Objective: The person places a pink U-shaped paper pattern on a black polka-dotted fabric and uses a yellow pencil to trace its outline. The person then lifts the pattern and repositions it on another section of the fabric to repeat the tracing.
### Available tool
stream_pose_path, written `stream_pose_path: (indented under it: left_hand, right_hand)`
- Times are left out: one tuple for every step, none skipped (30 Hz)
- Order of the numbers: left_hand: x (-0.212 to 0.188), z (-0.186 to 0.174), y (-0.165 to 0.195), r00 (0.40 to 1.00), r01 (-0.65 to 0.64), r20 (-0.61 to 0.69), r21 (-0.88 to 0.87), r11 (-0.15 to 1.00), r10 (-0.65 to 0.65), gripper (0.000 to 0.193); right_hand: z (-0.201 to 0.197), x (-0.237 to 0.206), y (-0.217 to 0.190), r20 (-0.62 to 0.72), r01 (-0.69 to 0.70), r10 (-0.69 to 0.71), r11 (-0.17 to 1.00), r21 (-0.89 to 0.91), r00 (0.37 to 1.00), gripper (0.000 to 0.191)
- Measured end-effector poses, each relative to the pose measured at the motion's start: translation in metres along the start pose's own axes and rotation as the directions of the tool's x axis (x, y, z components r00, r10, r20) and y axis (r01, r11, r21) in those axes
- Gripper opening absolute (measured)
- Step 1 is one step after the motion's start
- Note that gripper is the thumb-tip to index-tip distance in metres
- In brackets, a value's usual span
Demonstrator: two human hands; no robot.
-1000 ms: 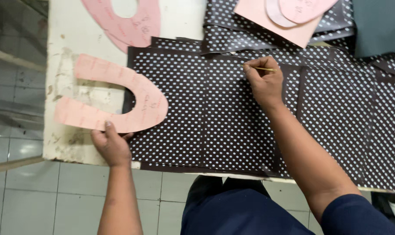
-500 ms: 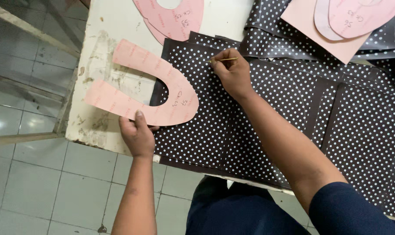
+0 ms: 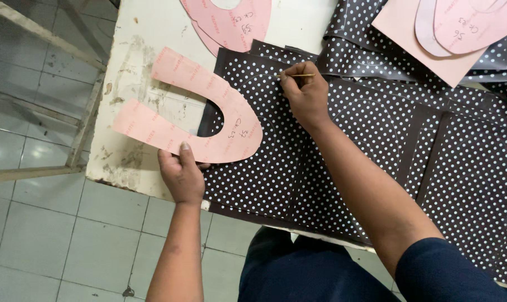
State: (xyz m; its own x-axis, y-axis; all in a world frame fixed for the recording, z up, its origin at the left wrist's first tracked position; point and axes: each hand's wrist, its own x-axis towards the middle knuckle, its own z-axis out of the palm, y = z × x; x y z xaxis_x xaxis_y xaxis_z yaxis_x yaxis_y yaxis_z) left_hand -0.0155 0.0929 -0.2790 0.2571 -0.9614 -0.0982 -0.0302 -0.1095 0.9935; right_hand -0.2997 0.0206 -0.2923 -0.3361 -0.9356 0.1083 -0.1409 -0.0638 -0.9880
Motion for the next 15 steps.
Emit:
stream_pose_path:
  left_hand:
    - [0.0,0.0,0.0,1.0,-0.009,0.007,-0.009,1.0,0.009,0.025]
    - [0.001,0.0,-0.001,1.0,-0.004,0.002,0.004,1.0,0.004,0.024]
    - [0.0,0.0,-0.001,1.0,0.003,-0.005,0.018,1.0,-0.003,0.024]
    - [0.0,-0.001,-0.002,1.0,0.009,-0.012,0.031,0.999,-0.009,0.023]
    - [0.001,-0.001,-0.002,1.0,-0.001,-0.008,0.036,0.999,0.001,0.022]
    - [0.001,-0.001,-0.002,1.0,-0.011,-0.004,0.041,0.999,0.011,0.022]
    - [0.002,-0.001,-0.003,1.0,-0.021,-0.002,0.046,0.999,0.021,0.022]
    - [0.002,-0.002,-0.003,1.0,-0.019,0.0,0.039,0.999,0.019,0.022]
    - [0.003,-0.002,-0.003,1.0,-0.016,0.002,0.034,0.999,0.016,0.022]
    - [0.003,-0.002,-0.003,1.0,-0.014,0.003,0.029,0.999,0.013,0.023]
    - [0.003,-0.002,-0.002,1.0,-0.019,0.003,0.027,0.999,0.019,0.022]
    - [0.003,-0.002,-0.001,1.0,-0.024,0.003,0.026,0.999,0.024,0.022]
    - [0.003,-0.001,-0.001,1.0,-0.028,0.003,0.024,0.999,0.028,0.022]
    - [0.003,-0.001,0.0,1.0,-0.012,0.003,0.035,0.999,0.012,0.022]
    - [0.002,-0.001,0.002,1.0,0.005,0.003,0.046,0.999,-0.005,0.022]
  right_hand:
    - [0.0,0.0,0.0,-0.008,-0.003,0.003,1.0,0.001,1.0,0.009]
    - [0.0,0.0,-0.001,-0.016,-0.006,0.006,1.0,0.001,1.0,0.009]
    - [0.0,0.0,-0.001,-0.007,0.003,-0.003,1.0,0.009,1.0,0.009]
    - [0.001,0.0,-0.002,0.003,0.013,-0.013,1.0,0.017,1.0,0.009]
    - [0.002,0.0,-0.002,0.011,0.023,-0.024,0.999,0.026,1.0,0.01]
    - [0.003,0.001,-0.002,0.014,0.032,-0.031,0.999,-0.009,0.999,0.009]
    - [0.004,0.001,-0.002,0.018,0.04,-0.039,0.998,-0.044,0.999,0.009]
    - [0.005,0.001,-0.002,0.023,0.047,-0.045,0.996,-0.079,0.999,0.008]
    - [0.007,0.001,-0.002,0.033,0.069,-0.067,0.995,-0.077,0.997,0.008]
    - [0.009,0.001,-0.001,0.044,0.092,-0.089,0.993,-0.074,0.995,0.009]
    - [0.01,0.002,0.0,0.055,0.116,-0.112,0.991,-0.07,0.992,0.009]
    - [0.011,0.002,0.001,0.047,0.112,-0.108,0.991,-0.077,0.993,0.009]
    - [0.011,0.002,0.001,0.04,0.107,-0.104,0.991,-0.085,0.994,0.009]
    - [0.011,0.003,0.002,0.033,0.104,-0.101,0.99,-0.093,0.994,0.009]
    - [0.011,0.003,0.001,0.037,0.104,-0.1,0.988,-0.114,0.994,0.009]
